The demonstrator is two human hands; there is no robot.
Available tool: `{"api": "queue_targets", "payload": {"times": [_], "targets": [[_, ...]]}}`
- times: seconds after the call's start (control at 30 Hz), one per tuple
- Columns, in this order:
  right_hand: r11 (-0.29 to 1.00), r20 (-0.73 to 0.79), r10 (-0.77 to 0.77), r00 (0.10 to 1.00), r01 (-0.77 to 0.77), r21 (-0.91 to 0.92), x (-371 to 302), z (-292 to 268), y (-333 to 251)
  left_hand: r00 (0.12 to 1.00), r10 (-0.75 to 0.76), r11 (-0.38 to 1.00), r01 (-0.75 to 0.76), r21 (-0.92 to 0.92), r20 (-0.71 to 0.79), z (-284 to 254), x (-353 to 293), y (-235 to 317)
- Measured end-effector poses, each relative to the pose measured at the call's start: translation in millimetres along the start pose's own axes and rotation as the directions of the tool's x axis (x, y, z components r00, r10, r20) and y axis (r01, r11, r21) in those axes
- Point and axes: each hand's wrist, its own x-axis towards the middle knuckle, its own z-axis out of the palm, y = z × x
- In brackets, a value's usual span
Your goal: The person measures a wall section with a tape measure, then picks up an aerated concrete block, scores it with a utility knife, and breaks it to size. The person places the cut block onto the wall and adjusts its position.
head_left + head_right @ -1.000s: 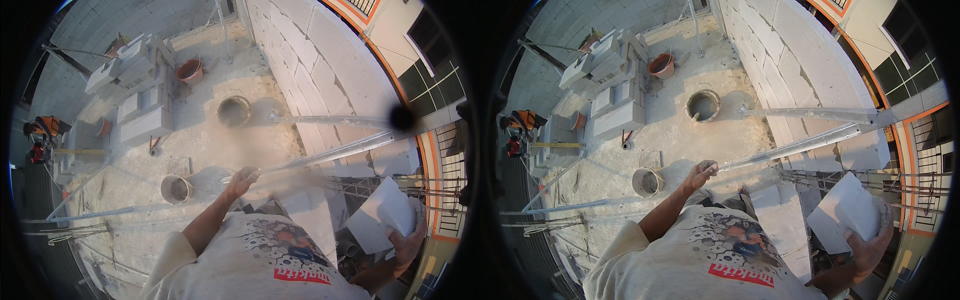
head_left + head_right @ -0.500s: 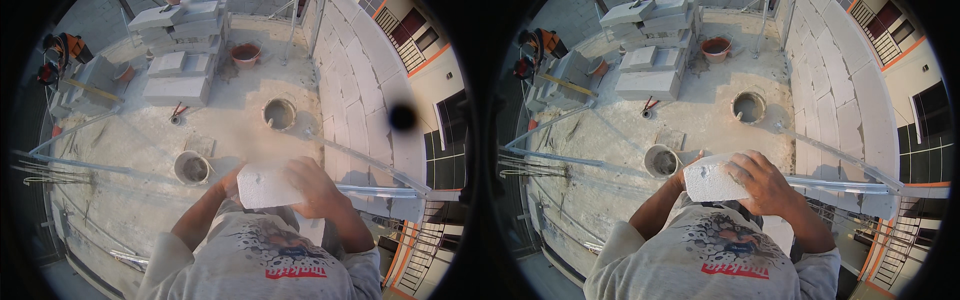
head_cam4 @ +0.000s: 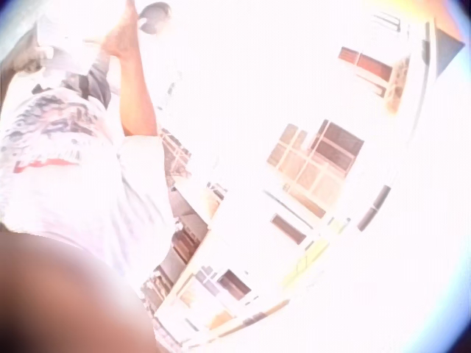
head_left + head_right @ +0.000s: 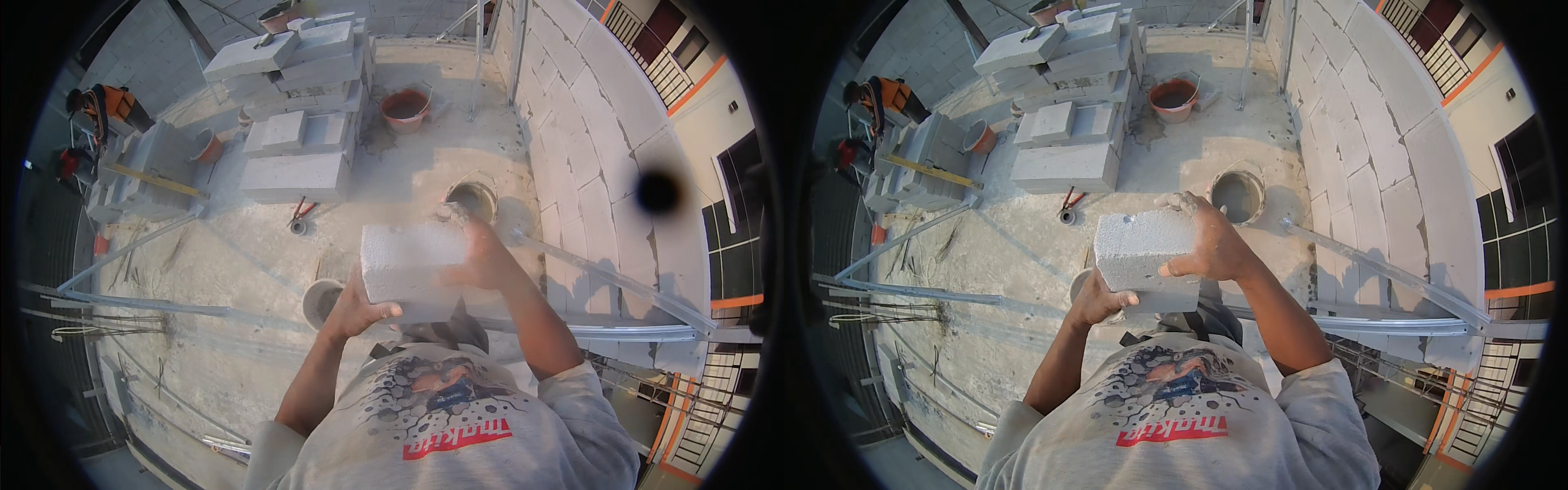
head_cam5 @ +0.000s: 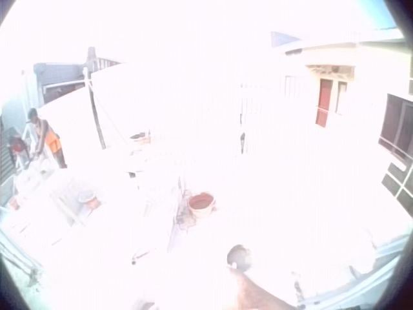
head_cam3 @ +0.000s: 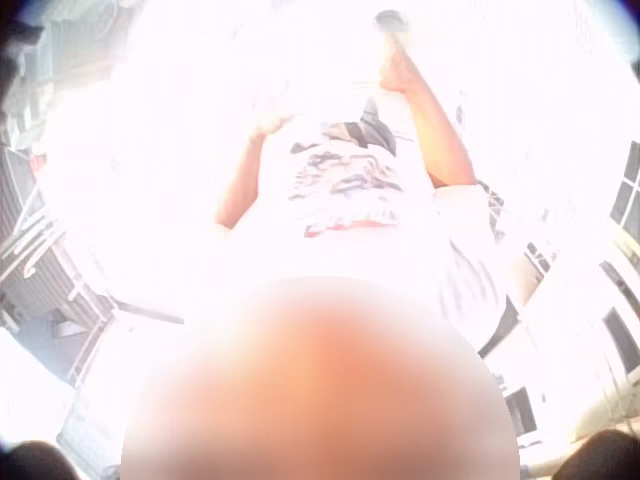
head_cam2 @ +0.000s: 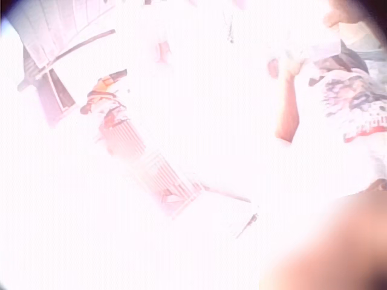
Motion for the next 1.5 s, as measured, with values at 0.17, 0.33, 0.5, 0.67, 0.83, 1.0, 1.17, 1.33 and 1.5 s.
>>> {"api": "queue_targets", "payload": {"times": [0.17, 0.33, 0.5, 0.67, 0.83, 1.0, 1.17, 1.33, 1.5], "targets": [[0.986, -0.208, -0.028, 0.978, -0.008, -0.167, 88.5, -46.5, 81.8, 0.98, -0.133, 0.991, 0.129, -0.037, -0.15, -17.6, 88.6, -14.8], [0.802, -0.486, 0.595, 0.64, -0.503, 0.32, 119.1, -112.9, 275.6, 0.761, -0.626, 0.76, 0.547, -0.351, -0.171, -51.4, 205.5, -106.9], [0.386, -0.378, 0.849, 0.368, -0.922, -0.032, 70.2, -112.5, 469.4, 0.466, -0.884, 0.336, 0.595, -0.73, -0.027, -89.9, 313.4, -185.6], [0.042, -0.328, 0.939, 0.105, -0.98, -0.195, 97.7, -95.0, 597.8, 0.422, -0.904, 0.34, 0.609, -0.716, -0.07, -111.7, 360.7, -227.2], [-0.076, -0.455, 0.89, -0.02, -0.991, -0.106, 160.3, -82.9, 708.4, 0.318, -0.947, 0.273, 0.715, -0.643, -0.049, -112.8, 394.8, -278.6], [-0.184, -0.315, 0.937, -0.149, -0.979, -0.084, 176.3, -80.7, 765.6, 0.113, -0.993, 0.112, 0.885, -0.452, -0.026, -113.4, 433.2, -333.2], [-0.129, -0.27, 0.953, -0.134, -0.991, 0.038, 169.7, -115.3, 702.6, 0.131, -0.991, 0.118, 0.949, -0.292, 0.027, -118.9, 468.0, -312.2], [-0.096, -0.305, 0.947, -0.103, -0.995, 0.038, 140.0, -116.6, 601.6, 0.301, -0.948, 0.268, 0.932, -0.243, 0.107, -138.8, 500.9, -271.2], [0.061, -0.508, 0.86, -0.052, -0.977, 0.204, 103.0, -55.3, 546.6, 0.435, -0.899, 0.431, 0.9, -0.067, 0.05, -177.3, 517.8, -251.1]]}}
